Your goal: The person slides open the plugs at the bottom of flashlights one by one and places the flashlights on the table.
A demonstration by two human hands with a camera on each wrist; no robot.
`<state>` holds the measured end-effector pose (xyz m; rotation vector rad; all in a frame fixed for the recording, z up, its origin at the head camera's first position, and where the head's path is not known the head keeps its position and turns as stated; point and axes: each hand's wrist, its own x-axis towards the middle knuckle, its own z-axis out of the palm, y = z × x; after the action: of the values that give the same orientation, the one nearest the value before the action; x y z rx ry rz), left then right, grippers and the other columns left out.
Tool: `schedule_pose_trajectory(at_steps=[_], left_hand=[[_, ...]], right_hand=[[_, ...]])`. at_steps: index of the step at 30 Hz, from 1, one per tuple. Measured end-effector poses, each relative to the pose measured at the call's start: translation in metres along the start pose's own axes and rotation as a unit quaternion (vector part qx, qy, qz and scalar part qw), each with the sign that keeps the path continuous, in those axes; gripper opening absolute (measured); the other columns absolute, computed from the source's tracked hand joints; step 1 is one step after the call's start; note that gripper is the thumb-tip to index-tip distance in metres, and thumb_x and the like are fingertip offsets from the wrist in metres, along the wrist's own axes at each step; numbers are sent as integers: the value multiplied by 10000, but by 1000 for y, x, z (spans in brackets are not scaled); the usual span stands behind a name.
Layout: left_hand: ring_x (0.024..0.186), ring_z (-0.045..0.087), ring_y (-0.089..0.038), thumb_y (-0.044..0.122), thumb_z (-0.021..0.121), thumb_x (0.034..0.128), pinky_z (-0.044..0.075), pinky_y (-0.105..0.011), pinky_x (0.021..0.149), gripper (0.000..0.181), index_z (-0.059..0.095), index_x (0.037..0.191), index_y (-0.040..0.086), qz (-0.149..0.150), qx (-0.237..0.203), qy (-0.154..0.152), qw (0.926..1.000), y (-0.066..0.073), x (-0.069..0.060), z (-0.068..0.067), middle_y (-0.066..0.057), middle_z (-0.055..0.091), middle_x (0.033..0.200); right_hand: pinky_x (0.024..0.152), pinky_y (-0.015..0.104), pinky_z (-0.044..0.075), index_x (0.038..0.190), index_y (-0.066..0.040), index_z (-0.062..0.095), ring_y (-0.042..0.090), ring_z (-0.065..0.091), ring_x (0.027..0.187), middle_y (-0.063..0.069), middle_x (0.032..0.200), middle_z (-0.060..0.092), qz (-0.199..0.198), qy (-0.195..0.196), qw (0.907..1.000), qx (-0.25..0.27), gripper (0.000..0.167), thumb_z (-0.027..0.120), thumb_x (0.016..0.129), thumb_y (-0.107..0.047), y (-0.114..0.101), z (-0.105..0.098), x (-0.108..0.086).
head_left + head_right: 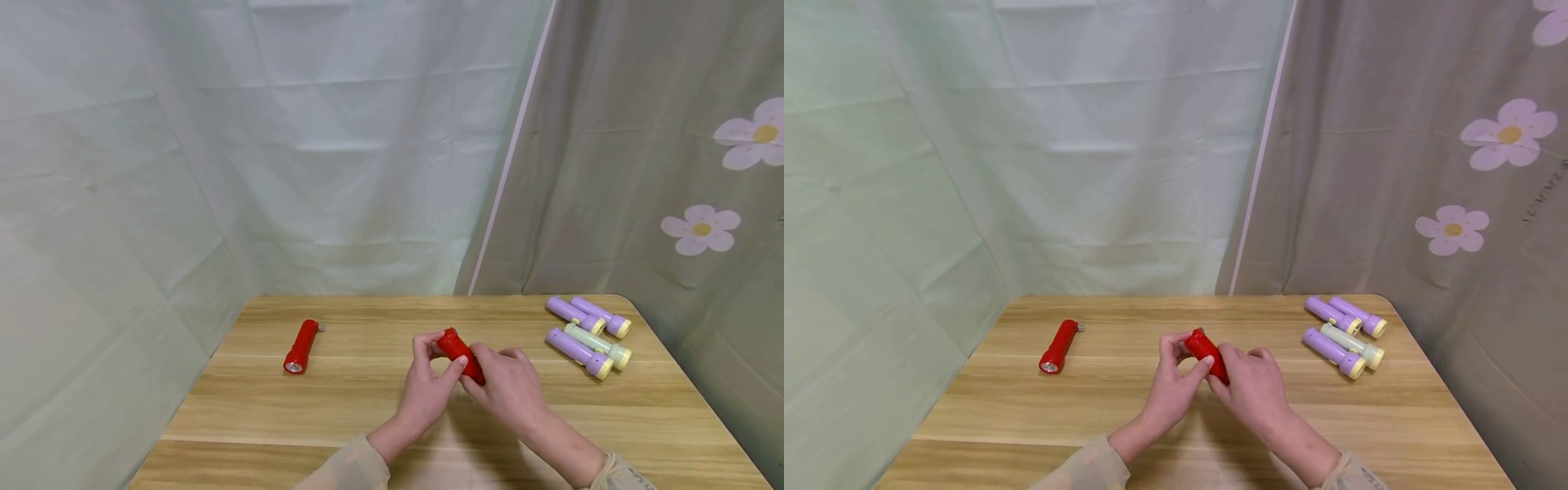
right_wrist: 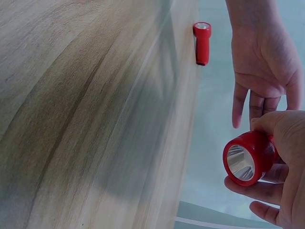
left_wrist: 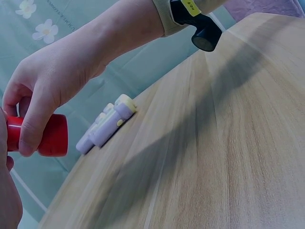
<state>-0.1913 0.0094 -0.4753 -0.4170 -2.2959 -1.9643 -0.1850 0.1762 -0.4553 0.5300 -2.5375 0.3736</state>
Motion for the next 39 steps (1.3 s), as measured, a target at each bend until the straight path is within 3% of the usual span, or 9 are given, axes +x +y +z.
schedule_pose_trajectory(at_steps=[24,32,39], left_hand=[[1216,522,-181,341,700,982,489,-420,936,523,371,1388,316,-77,-43,-28,10000,1,-1,-1,81,597,1265],[1189,539,-171,303,705,978,465,-454,946,505,392,1374,306,148,-161,12,9998,0,-1,0,82,615,1227],[1192,535,-168,307,696,984,470,-462,945,496,390,1374,319,150,-134,-30,9998,-3,1,0,89,605,1233]], right_hand=[[805,416,499,922,-154,618,56,489,531,-119,661,583,-158,179,9997,14,311,860,778,-286,1,2,-2],[806,423,506,921,-153,616,44,483,541,-123,661,576,-211,269,9994,45,322,868,762,-275,2,3,-2],[805,432,512,931,-156,622,38,494,542,-119,668,591,-250,328,9991,44,330,872,759,-282,1,4,-3]])
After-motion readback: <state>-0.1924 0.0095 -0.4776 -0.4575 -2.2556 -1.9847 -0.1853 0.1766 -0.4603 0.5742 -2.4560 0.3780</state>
